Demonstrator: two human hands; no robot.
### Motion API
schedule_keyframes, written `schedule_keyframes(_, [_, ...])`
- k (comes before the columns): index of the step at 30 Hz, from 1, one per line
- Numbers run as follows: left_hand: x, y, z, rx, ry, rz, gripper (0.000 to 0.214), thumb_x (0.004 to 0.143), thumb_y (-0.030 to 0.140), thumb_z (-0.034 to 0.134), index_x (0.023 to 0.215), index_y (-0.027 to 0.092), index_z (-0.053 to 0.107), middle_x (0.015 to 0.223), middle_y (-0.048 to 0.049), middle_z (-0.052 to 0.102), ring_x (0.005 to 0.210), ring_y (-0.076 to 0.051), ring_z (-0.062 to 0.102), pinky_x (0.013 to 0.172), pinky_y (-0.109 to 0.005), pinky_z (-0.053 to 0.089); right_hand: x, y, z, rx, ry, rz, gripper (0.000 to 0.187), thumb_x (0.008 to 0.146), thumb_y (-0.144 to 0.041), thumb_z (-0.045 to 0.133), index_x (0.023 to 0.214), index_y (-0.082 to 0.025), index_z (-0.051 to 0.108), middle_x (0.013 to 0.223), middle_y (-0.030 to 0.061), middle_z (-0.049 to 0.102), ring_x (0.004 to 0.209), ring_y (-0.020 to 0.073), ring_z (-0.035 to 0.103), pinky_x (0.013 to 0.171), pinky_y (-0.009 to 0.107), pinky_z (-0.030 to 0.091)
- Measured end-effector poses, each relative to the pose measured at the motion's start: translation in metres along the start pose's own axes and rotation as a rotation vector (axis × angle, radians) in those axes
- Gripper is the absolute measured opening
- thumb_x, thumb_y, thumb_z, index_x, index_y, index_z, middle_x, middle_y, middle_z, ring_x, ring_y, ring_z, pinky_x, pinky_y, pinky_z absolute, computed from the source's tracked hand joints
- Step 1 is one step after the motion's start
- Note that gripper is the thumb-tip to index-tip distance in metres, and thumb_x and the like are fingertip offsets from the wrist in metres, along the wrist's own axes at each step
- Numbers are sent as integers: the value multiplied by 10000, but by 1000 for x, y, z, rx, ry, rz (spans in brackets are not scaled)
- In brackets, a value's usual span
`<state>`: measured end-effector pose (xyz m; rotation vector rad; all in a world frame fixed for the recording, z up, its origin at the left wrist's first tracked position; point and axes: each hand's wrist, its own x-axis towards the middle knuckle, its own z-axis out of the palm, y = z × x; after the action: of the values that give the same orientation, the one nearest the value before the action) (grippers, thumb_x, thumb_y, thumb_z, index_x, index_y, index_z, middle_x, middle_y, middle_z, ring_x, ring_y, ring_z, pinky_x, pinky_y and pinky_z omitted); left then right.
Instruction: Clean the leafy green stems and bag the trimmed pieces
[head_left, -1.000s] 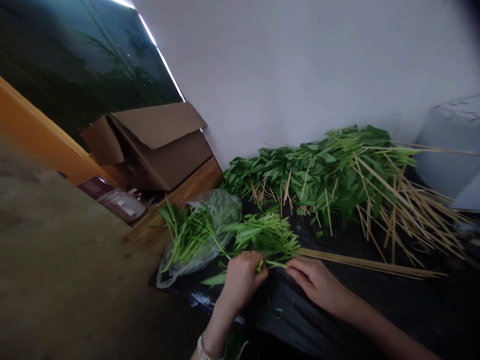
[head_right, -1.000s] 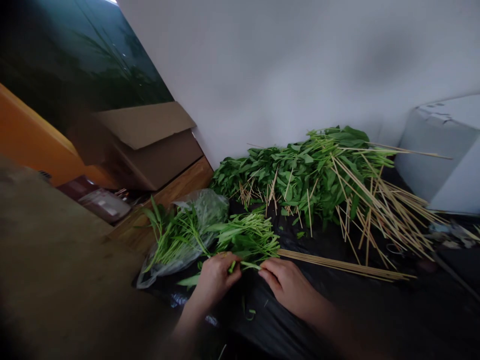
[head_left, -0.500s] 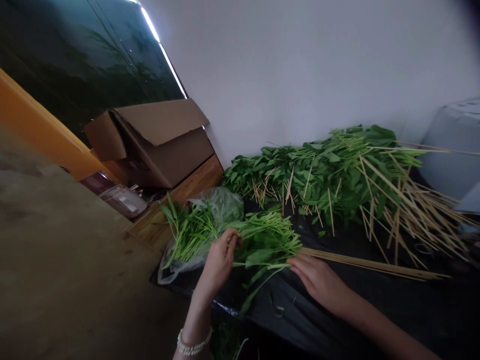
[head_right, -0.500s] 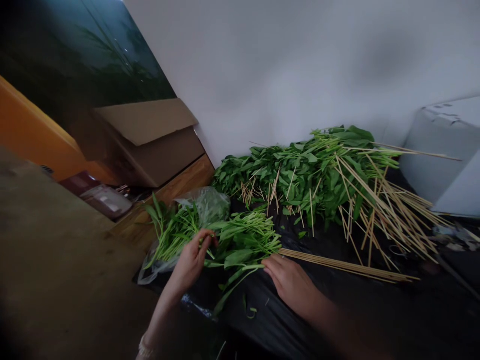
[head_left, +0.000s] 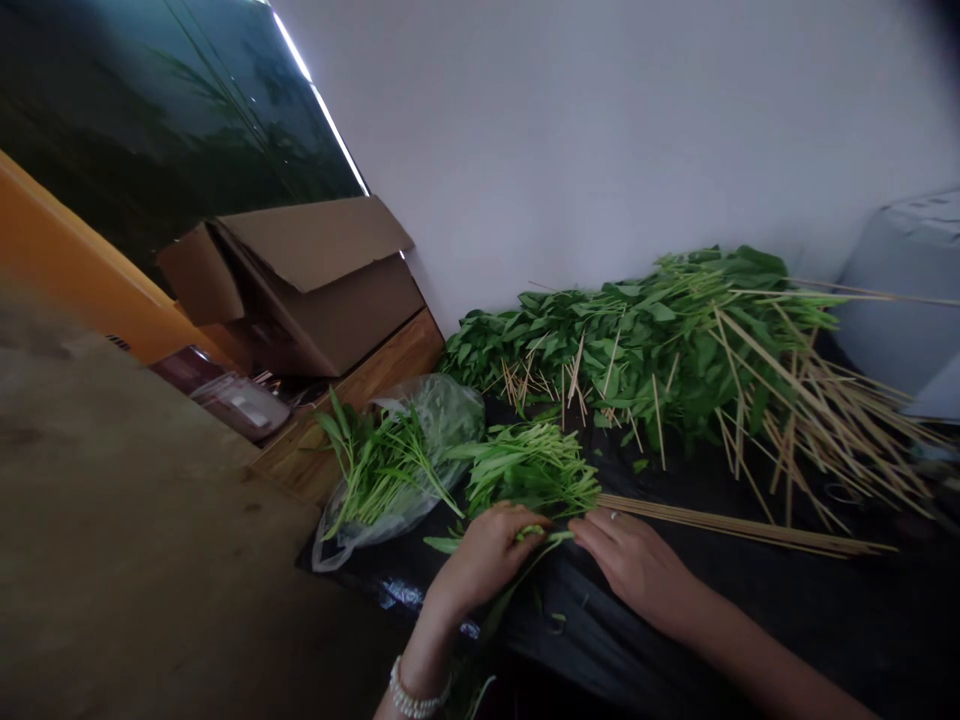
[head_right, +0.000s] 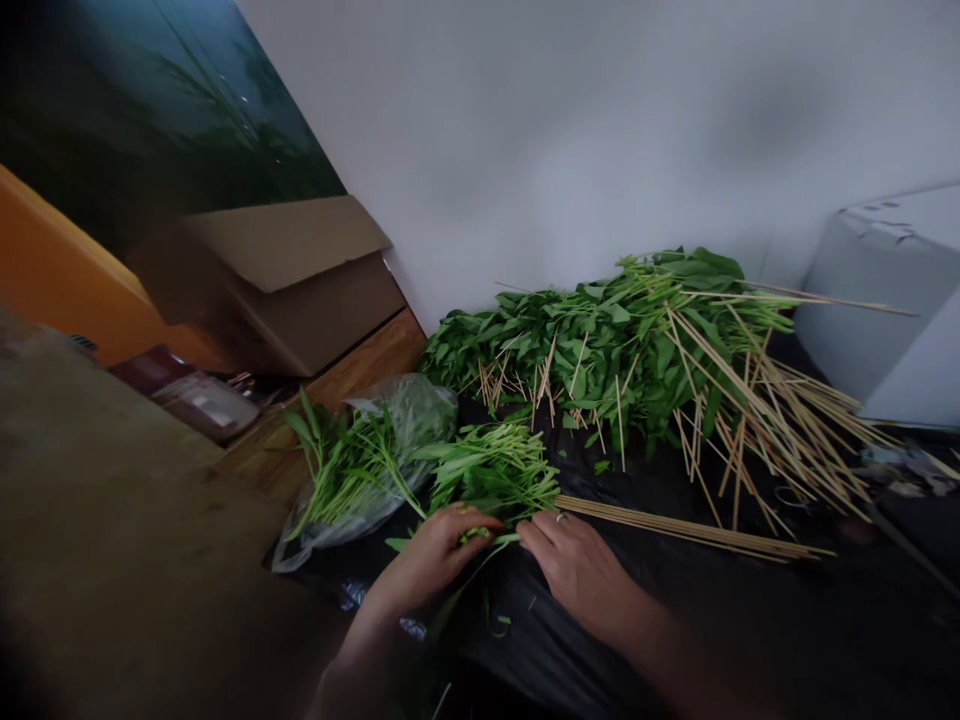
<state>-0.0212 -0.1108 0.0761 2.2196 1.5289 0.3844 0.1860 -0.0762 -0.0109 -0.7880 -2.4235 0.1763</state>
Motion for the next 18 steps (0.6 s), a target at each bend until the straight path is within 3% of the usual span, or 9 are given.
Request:
schedule_keyframes(4, [-1, 0, 4, 84, -54, 25, 222, 915, 218, 489, 1004, 223, 692, 890, -19, 683, 885, -174, 600, 808, -264, 440, -2, 2, 3, -49, -2, -14, 183, 945, -132, 440, 997, -190, 605, 853, 36, 603, 764, 191, 571, 680, 329, 419])
schedule_keyframes(9, [4, -2, 16, 151, 21, 32, 171, 816, 131, 528, 856, 187, 685, 802, -32, 644, 808, -182, 576, 774, -270, 430, -2, -1, 4, -124, 40, -53, 207, 937, -110, 410, 999, -175, 595, 826, 45, 588, 742, 200, 558, 684, 340, 423])
schedule_keyframes(14, [6, -2, 24, 31, 189, -69, 162, 727, 94, 504, 693, 172, 642, 691, -17, 601, 712, -158, 548, 688, -249, 404, -3, -6, 3, -111, 59, -65, 245, 931, -85, 380, 994, -177, 598, 834, 51, 600, 742, 198, 565, 687, 335, 434])
schedule_keyframes(18, [2, -21, 2, -141, 492, -336, 165, 744, 171, 456, 651, 167, 592, 619, 13, 556, 615, -134, 507, 607, -233, 375, -2, -2, 0, -61, 118, -10, 252, 953, -103, 369, 959, -186, 606, 826, 52, 611, 766, 188, 583, 719, 324, 438])
